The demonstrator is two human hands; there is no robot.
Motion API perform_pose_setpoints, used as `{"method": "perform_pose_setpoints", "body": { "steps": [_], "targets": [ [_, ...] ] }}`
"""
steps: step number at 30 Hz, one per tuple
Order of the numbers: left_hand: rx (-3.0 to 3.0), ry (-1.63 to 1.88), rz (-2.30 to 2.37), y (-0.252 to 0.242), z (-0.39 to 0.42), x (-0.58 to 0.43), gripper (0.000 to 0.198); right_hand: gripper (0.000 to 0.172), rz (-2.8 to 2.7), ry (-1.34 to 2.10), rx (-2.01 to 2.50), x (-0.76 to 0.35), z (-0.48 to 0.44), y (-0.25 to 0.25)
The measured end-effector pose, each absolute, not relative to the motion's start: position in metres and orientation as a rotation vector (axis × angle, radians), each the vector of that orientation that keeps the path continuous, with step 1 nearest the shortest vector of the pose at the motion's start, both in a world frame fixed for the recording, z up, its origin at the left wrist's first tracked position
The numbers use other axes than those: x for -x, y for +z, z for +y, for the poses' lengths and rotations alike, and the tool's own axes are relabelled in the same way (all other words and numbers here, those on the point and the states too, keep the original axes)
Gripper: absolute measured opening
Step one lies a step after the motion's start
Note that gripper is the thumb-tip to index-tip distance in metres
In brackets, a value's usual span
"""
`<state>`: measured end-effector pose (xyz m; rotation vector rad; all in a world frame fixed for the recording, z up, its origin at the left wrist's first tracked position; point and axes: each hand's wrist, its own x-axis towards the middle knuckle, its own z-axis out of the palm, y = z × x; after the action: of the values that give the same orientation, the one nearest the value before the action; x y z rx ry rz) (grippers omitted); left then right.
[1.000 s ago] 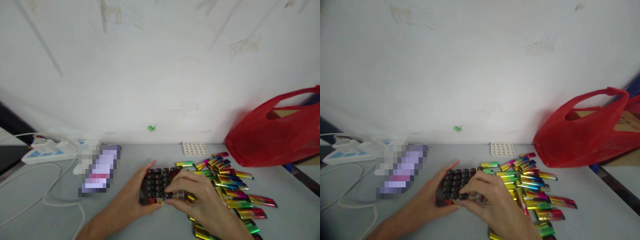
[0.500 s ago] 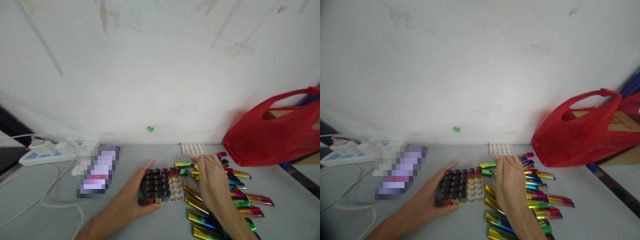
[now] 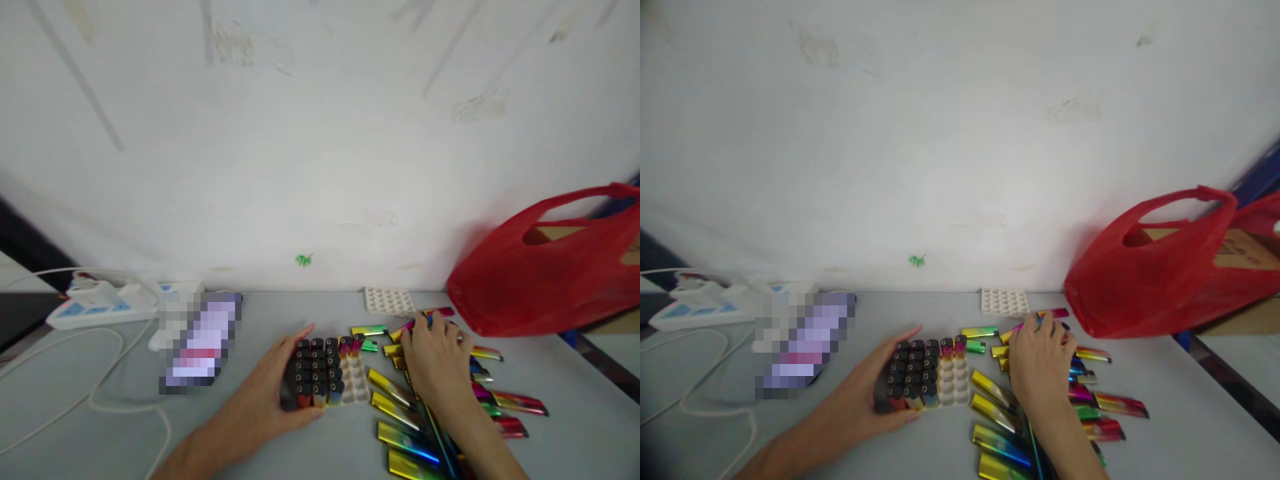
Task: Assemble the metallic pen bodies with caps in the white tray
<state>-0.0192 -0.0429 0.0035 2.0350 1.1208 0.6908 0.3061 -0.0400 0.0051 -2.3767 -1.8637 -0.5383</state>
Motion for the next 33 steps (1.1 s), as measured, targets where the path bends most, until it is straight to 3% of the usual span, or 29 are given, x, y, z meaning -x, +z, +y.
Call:
{"method": "perform_pose_setpoints", "body": {
  "steps": [5,10,16,19,24,27,31,33],
  "targets": [
    [-2.027,0.694,1.103,0.007,-0.043,0.018,0.103,0.021,-1.847,-0.401,2.319,-0.306,-0.039,0.010],
    [-2.032,0.698,1.107,0.007,-0.042,0.017,0.101,0.032,-1.837,-0.262,2.168,-0.306,-0.040,0.014],
    [-2.021,0.702,1.113,0.006,-0.043,0.017,0.104,0.034,-1.644,-0.044,1.909,-0.302,-0.036,0.022],
    [-2.018,0.700,1.109,0.005,-0.043,0.017,0.104,0.031,-1.486,0.207,1.735,-0.296,-0.036,0.031],
    [-2.014,0.694,1.106,0.007,-0.042,0.017,0.103,0.047,-1.272,0.843,1.398,-0.275,-0.047,0.046],
    [-2.013,0.705,1.103,0.008,-0.042,0.016,0.103,0.047,-1.157,1.177,1.234,-0.265,-0.053,0.051],
    [-2.019,0.712,1.106,0.007,-0.042,0.016,0.102,0.045,-0.977,1.463,1.138,-0.258,-0.058,0.053],
    [-2.028,0.715,1.101,0.006,-0.041,0.016,0.102,0.054,-0.957,1.518,1.128,-0.257,-0.059,0.053]
  ]
}}
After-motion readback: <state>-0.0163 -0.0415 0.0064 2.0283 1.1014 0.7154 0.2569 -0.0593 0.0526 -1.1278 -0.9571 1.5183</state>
